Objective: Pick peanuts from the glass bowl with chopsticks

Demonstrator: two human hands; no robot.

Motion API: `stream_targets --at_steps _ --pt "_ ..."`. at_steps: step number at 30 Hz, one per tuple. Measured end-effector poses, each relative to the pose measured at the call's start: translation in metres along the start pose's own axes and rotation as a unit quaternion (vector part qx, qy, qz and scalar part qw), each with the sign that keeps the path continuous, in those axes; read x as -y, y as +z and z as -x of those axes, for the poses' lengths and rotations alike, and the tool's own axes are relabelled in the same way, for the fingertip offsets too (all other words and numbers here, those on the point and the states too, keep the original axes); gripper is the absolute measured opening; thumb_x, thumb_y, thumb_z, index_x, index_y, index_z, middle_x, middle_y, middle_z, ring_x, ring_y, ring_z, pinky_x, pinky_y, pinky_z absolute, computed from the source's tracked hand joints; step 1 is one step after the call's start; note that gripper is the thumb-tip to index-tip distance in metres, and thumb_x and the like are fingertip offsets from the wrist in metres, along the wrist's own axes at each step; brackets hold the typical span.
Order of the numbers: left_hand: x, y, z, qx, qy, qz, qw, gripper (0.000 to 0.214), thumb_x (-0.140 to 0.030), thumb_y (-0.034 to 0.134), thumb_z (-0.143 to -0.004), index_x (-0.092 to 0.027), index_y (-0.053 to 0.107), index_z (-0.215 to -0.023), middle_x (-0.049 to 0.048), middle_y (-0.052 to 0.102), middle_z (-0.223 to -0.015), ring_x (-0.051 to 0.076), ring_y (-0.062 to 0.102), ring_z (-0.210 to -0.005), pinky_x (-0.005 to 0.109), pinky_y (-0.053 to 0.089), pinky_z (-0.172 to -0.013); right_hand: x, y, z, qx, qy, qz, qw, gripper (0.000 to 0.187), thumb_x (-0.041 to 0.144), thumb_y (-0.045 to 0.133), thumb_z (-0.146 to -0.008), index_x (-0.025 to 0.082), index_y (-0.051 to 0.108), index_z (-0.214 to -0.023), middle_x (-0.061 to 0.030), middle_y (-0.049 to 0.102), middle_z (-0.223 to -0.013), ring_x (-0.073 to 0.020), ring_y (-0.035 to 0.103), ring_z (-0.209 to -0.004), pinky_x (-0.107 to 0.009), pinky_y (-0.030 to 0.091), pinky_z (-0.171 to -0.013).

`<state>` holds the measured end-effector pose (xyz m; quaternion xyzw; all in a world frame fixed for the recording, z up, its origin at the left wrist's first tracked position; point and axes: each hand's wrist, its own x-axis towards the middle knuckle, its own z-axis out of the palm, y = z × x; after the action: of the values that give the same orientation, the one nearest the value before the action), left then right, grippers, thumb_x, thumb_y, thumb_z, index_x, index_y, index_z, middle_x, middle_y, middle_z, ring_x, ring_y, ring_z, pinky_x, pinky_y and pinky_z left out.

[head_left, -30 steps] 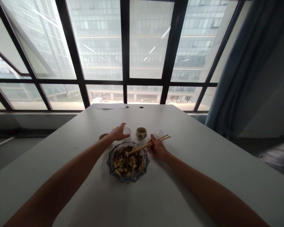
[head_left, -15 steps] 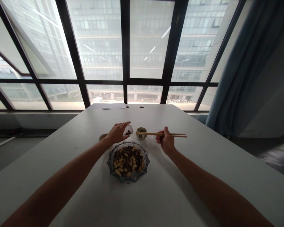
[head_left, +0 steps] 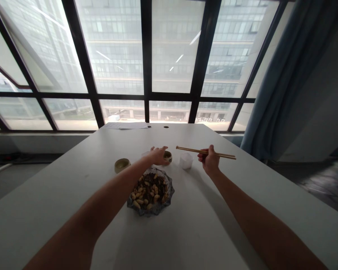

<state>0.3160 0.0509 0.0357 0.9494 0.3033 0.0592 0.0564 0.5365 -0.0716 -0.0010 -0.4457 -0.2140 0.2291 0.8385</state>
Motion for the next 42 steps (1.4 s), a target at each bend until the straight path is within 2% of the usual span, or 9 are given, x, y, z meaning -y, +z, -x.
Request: stream_targets --at_steps 4,7,13,19,23,26,30,35,42 --pt "-0.012 0.007 -0.004 -0.031 0.085 -0.048 0.995 0.083 -0.030 0.075 -0.068 -0.019 0.038 -0.142 0.0135 0.055 -0.138 0.031 0.051 -0.125 0.041 0.041 -0.105 0.001 -0.011 -0.009 0.012 0.014 -0.005 1.000 0.049 0.058 0.052 -0.092 0.018 0.052 -0.062 0.0010 0.055 -0.039 -0.0087 0.047 -0.028 -0.018 0.035 -0.028" --pt "-0.011 0.011 -0.002 -0.055 0.134 -0.074 0.987 0.082 -0.025 0.075 -0.066 -0.019 0.041 -0.140 0.0127 0.055 -0.137 0.032 0.049 -0.125 0.042 0.043 -0.103 0.000 -0.011 -0.010 0.024 0.019 -0.010 0.999 0.049 0.057 0.054 -0.092 0.019 0.051 -0.062 0.0013 0.055 -0.040 -0.0087 0.047 -0.029 -0.018 0.034 -0.028" --pt "-0.003 0.014 -0.010 -0.055 0.051 -0.004 0.997 0.093 -0.038 0.080 -0.063 -0.016 0.037 -0.142 0.0162 0.055 -0.136 0.033 0.053 -0.123 0.042 0.043 -0.103 0.003 -0.010 -0.013 0.037 0.025 -0.019 0.999 0.050 0.059 0.055 -0.091 0.020 0.049 -0.061 0.0015 0.053 -0.039 -0.0098 0.049 -0.031 -0.018 0.034 -0.027" --pt "0.002 0.007 -0.025 0.019 -0.048 0.053 0.997 0.102 -0.048 0.081 -0.059 -0.015 0.034 -0.144 0.0185 0.057 -0.136 0.034 0.055 -0.125 0.040 0.045 -0.100 0.008 -0.023 -0.024 0.017 0.027 -0.023 0.999 0.051 0.057 0.052 -0.093 0.019 0.049 -0.060 0.0009 0.052 -0.038 -0.0090 0.047 -0.030 -0.017 0.033 -0.027" --pt "-0.014 0.009 -0.032 0.003 -0.024 0.023 0.999 0.104 -0.065 0.075 -0.061 -0.019 0.034 -0.145 0.0196 0.046 -0.147 0.038 0.042 -0.136 0.051 0.032 -0.111 0.010 -0.032 -0.031 0.003 0.031 -0.025 0.999 0.050 0.055 0.050 -0.095 0.019 0.048 -0.060 0.0011 0.052 -0.036 -0.0093 0.047 -0.029 -0.017 0.032 -0.027" --pt "-0.037 0.018 -0.038 -0.022 0.023 0.032 0.999 0.102 -0.070 0.069 -0.067 -0.017 0.033 -0.145 0.0200 0.049 -0.145 0.038 0.043 -0.136 0.054 0.027 -0.114 0.012 -0.038 -0.035 0.002 0.032 -0.028 0.999 0.049 0.052 0.049 -0.096 0.019 0.047 -0.059 0.0018 0.051 -0.037 -0.0090 0.047 -0.030 -0.017 0.031 -0.026" --pt "-0.062 0.032 -0.045 -0.042 0.065 0.054 0.996 0.087 -0.049 0.073 -0.074 -0.015 0.033 -0.143 0.0169 0.063 -0.128 0.033 0.057 -0.123 0.050 0.033 -0.111 0.016 -0.044 -0.037 0.018 0.037 -0.028 0.999 0.049 0.053 0.054 -0.094 0.020 0.045 -0.059 0.0027 0.051 -0.040 -0.0087 0.047 -0.030 -0.017 0.031 -0.026" --pt "-0.066 0.039 -0.042 -0.158 0.177 0.050 0.970 0.081 -0.017 0.071 -0.071 -0.018 0.033 -0.143 0.0148 0.056 -0.136 0.030 0.054 -0.125 0.045 0.039 -0.109 0.020 -0.048 -0.039 0.034 0.045 -0.027 0.998 0.049 0.052 0.053 -0.094 0.020 0.045 -0.058 0.0031 0.049 -0.039 -0.0081 0.045 -0.030 -0.016 0.030 -0.026" --pt "-0.063 0.035 -0.036 -0.148 0.127 0.057 0.979 0.089 -0.026 0.071 -0.072 -0.016 0.024 -0.148 0.0162 0.058 -0.133 0.032 0.057 -0.121 0.046 0.042 -0.106 0.020 -0.047 -0.037 0.040 0.034 -0.012 0.999 0.050 0.057 0.057 -0.090 0.020 0.047 -0.058 0.0023 0.049 -0.036 -0.0087 0.044 -0.028 -0.017 0.030 -0.025"
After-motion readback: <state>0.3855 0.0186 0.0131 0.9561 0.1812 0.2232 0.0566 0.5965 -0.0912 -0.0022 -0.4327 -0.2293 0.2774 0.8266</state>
